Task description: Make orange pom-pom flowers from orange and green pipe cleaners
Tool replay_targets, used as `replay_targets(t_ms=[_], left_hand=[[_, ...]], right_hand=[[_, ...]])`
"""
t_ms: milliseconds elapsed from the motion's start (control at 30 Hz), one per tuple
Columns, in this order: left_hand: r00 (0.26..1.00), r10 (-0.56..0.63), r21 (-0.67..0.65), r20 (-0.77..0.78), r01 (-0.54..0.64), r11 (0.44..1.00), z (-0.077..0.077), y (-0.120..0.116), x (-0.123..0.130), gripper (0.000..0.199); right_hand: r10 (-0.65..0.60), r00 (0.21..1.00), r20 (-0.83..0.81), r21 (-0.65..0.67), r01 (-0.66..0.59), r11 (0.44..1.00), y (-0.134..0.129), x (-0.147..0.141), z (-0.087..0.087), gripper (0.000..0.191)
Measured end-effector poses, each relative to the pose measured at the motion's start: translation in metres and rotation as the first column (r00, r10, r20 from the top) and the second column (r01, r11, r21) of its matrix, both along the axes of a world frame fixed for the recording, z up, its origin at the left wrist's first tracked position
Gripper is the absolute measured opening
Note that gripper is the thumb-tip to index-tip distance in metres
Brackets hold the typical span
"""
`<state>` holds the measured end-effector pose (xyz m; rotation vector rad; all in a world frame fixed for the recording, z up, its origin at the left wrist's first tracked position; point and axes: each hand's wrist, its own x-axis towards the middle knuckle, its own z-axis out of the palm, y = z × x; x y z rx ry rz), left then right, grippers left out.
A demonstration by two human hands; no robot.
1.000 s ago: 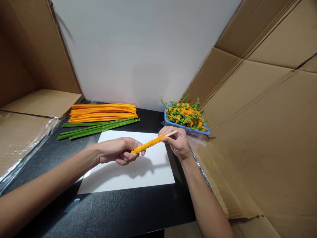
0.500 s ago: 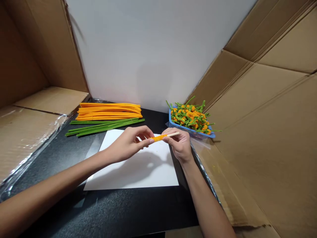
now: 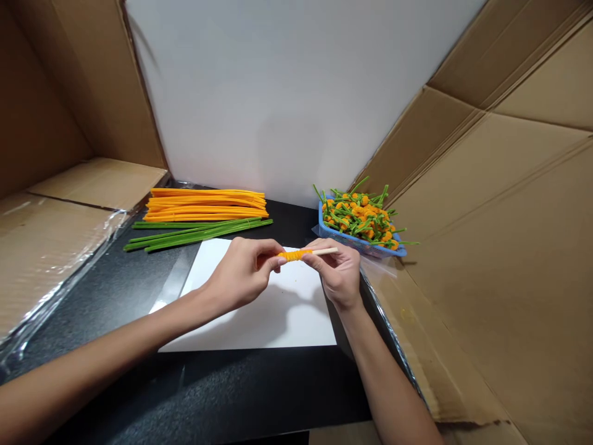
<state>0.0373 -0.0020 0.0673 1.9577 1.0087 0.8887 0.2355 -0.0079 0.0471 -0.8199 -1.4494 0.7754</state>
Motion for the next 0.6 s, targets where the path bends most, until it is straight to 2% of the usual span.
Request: replay_targets(t_ms=[133,233,400,600], left_hand=[[0.995,0.007,0.041,0.097,-0.011,0.999,-0.007,-0.002,0.002,0.02],[0.976,0.062,0.143,0.211,-0.093,0.985,-0.011,-0.004,0.003,0.025],[0.965,0.112,0.44,0.236,-0.209,0.873,-0.008,-0.01,0.002,0.012],[0.959,0.148,0.527,0.24,-0.256,0.81,-0.001,-0.014,0.001,0.007]], right_hand=[[-0.015,0.999,-0.038,0.006,0.015,1.0,-0.001,-0.001,0.0,0.005],[-0.041,0.998,-0.051,0.046,0.044,0.998,-0.003,-0.003,0.002,0.006],[-0.1,0.995,-0.026,0.135,0.103,0.986,-0.011,-0.009,0.011,0.005],[-0.147,0.989,0.007,0.206,0.143,0.968,-0.02,-0.015,0.02,0.006]])
